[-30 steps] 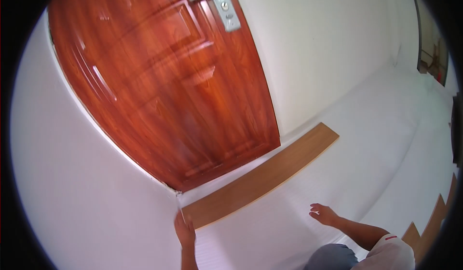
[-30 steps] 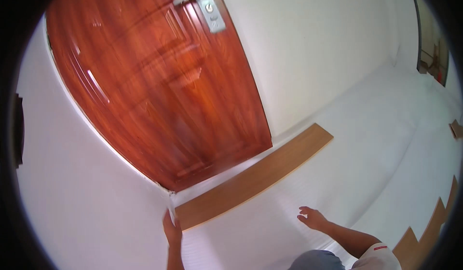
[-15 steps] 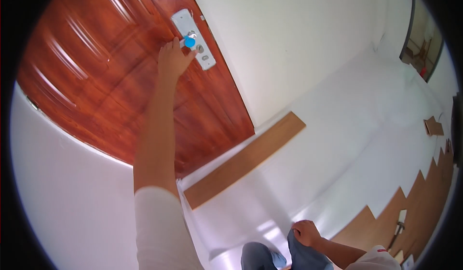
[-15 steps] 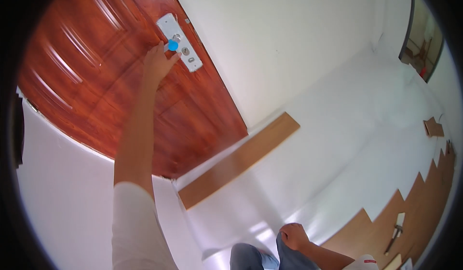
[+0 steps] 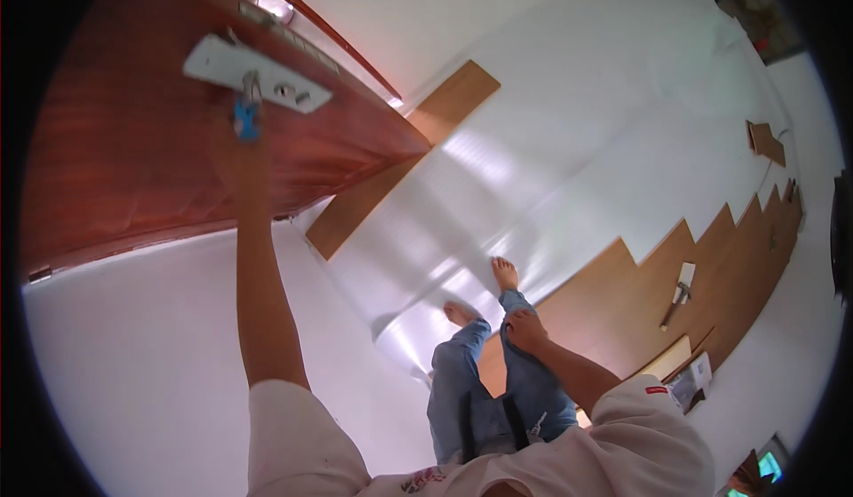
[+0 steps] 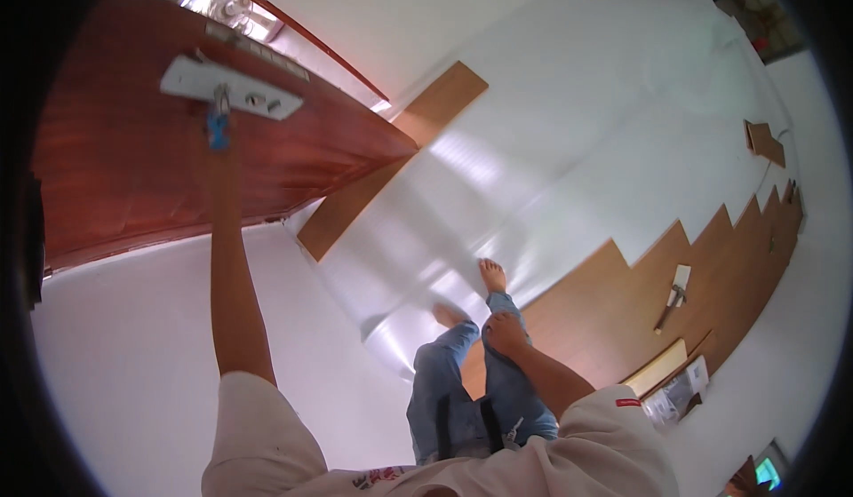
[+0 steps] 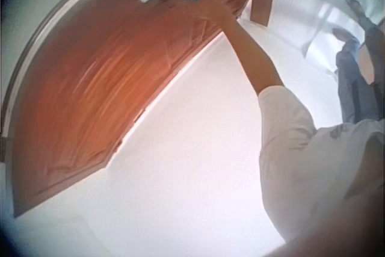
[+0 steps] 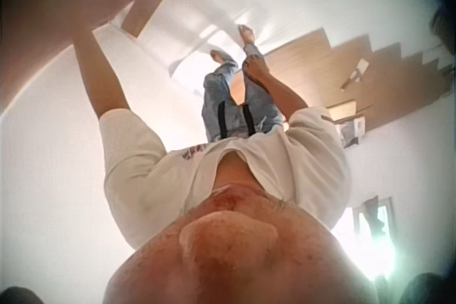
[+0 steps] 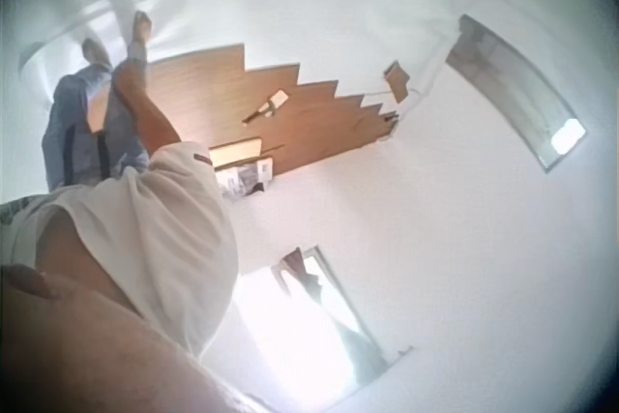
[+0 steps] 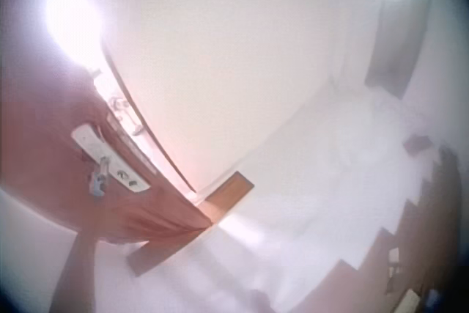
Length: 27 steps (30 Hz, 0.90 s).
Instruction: The person installs flooring by positioning wooden planks, laying out foam underlayment across the floor, and cutting excess foam using a utility knife.
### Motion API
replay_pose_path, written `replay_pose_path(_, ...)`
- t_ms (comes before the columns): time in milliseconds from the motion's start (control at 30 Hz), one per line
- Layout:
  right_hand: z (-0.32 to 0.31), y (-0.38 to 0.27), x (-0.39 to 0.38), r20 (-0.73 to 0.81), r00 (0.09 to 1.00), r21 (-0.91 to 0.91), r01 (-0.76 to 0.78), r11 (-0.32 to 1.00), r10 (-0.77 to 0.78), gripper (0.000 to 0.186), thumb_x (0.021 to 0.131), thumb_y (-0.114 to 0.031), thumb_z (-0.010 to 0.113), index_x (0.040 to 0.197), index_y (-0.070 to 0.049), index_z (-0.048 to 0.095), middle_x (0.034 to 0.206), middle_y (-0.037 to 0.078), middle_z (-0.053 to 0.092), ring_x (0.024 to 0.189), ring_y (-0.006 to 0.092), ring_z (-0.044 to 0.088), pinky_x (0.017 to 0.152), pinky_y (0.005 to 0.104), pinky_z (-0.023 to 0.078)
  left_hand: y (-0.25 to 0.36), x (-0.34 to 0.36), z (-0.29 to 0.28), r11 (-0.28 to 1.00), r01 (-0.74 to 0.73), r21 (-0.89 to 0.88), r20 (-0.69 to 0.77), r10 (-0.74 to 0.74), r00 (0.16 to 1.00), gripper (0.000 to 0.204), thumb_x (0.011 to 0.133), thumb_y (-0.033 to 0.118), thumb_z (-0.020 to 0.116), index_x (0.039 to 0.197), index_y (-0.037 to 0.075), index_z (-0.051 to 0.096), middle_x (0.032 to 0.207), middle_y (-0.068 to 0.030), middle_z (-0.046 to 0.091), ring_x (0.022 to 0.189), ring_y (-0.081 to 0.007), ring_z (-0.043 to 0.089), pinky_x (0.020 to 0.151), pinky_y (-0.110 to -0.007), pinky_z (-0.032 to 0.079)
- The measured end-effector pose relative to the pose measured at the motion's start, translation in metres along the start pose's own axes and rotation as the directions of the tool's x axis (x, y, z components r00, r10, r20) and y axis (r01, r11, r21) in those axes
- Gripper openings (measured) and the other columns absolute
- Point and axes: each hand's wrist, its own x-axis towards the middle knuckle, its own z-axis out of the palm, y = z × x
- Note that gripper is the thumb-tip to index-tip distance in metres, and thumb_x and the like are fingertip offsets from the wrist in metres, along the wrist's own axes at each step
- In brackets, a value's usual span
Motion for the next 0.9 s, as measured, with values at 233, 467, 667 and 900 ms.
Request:
replay_pose_path(233, -0.029, -0.022, -0.025, 0.323, 0.908, 0.263, -0.356, 0.897, 0.266, 0.024, 0.088, -0.022, 0.058, 0.099, -0.005, 0.072, 0.1, 0.019, 0.072, 0.096, 0.0398, 0.067, 0.088, 0.0466, 0.053, 0.008, -0.152, -0.134, 0.994, 0.1, 0.034, 0.136, -0.104, 0.985, 0.034, 0.087, 0.003, 0.07, 0.119, -0.001, 0.061, 0.113, -0.0155, 0.061, 0.106, -0.037, 0.058, 0.095, -0.045, 0.048)
replay_pose_path(467, -0.086, 0.046, -0.042, 0.405, 0.767, 0.069, -0.568, 0.82, 0.497, 0.028, 0.09, -0.026, 0.057, 0.098, -0.005, 0.073, 0.091, 0.019, 0.072, 0.089, 0.0367, 0.069, 0.082, 0.0438, 0.054, 0.0, -0.298, -0.292, 0.827, 0.562, -0.028, 0.121, -0.555, 0.823, 0.032, 0.094, 0.008, 0.064, 0.125, -0.001, 0.061, 0.116, -0.012, 0.062, 0.109, -0.0275, 0.059, 0.098, -0.04, 0.048)
replay_pose_path(667, -0.141, 0.116, -0.034, 0.342, 0.716, 0.058, -0.663, 0.747, 0.609, 0.023, 0.095, -0.021, 0.057, 0.093, -0.002, 0.071, 0.082, 0.013, 0.072, 0.071, 0.0208, 0.069, 0.065, 0.0349, 0.055, -0.004, -0.419, -0.42, 0.436, 0.896, 0.084, 0.121, -0.897, 0.425, 0.032, 0.098, 0.009, 0.06, 0.128, -0.001, 0.06, 0.12, -0.0114, 0.062, 0.11, -0.0242, 0.059, 0.1, -0.039, 0.048)
replay_pose_path(900, -0.169, 0.043, 0.049, 0.379, 0.632, 0.333, -0.775, 0.538, 0.676, 0.023, 0.099, -0.023, 0.056, 0.103, -0.003, 0.068, 0.084, 0.009, 0.072, 0.069, 0.0147, 0.066, 0.063, 0.0283, 0.053, 0.002, -0.532, -0.463, 0.105, 0.992, -0.064, 0.17, -0.979, 0.114, 0.033, 0.102, 0.011, 0.056, 0.132, -0.002, 0.06, 0.125, -0.0108, 0.063, 0.112, -0.0202, 0.059, 0.102, -0.038, 0.047)
